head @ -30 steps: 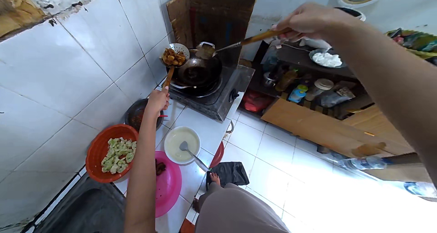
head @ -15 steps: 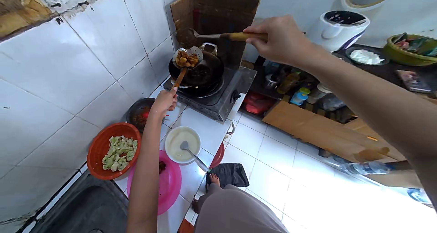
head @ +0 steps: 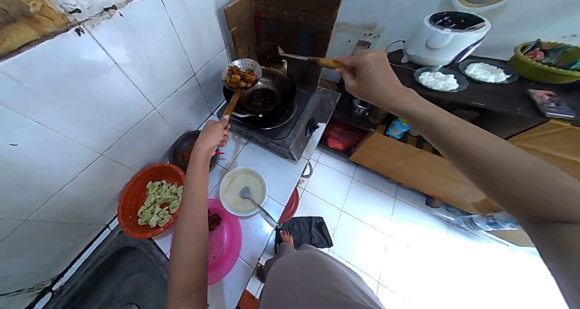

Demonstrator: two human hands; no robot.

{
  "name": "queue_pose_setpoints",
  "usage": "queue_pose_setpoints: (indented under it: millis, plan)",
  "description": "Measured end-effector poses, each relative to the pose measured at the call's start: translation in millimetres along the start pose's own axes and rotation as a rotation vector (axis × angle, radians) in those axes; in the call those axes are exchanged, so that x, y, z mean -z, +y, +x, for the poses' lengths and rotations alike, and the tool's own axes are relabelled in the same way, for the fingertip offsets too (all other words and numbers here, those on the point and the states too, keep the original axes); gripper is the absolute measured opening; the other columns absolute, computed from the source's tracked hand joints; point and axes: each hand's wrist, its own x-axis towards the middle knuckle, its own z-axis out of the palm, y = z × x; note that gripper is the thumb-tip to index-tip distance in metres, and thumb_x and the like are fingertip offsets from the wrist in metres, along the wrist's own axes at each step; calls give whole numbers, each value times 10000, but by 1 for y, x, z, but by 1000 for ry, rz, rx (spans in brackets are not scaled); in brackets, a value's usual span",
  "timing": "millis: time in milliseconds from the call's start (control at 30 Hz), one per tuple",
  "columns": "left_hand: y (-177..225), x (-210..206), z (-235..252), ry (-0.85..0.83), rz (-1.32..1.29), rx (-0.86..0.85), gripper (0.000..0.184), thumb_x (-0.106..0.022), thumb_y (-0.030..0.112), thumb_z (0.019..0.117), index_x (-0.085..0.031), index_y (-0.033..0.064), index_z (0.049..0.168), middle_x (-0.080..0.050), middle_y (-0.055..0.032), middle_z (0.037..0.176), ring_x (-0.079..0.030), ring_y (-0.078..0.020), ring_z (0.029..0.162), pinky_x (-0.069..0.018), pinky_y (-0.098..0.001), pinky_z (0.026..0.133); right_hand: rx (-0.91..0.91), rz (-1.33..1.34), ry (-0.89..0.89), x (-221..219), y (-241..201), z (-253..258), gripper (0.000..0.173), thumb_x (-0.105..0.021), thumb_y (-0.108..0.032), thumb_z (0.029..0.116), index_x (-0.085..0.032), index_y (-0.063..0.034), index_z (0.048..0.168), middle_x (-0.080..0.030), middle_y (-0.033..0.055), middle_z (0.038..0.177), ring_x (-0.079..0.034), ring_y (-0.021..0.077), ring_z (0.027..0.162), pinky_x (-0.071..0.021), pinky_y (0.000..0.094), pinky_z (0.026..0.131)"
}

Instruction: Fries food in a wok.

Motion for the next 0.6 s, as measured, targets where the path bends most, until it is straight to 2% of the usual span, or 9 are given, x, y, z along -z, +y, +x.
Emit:
queue_pose_setpoints:
  millis: [367, 600]
  plan:
    - [3, -1, -2, 8, -12, 0, 362, -330, 314, 1130, -480, 92, 887, -343, 85, 572, -258, 20, 399, -232, -136, 383, -150, 7, -84, -40, 27, -11, 281, -534, -17, 1040, -658, 99, 1265, -643, 382, 1101, -630, 567, 1055, -478, 670, 922]
    - [3, -2, -3, 1, 11, -6, 360, -321, 305, 1132, -474, 97, 882, -335, 87, 576, -256, 17, 402, -229, -137, 385, -150, -1, -93, -44, 28, -12, 290, -525, -27, 1047, -651, 100, 1275, -641, 386, 1114, -626, 573, 1063, -476, 670, 925]
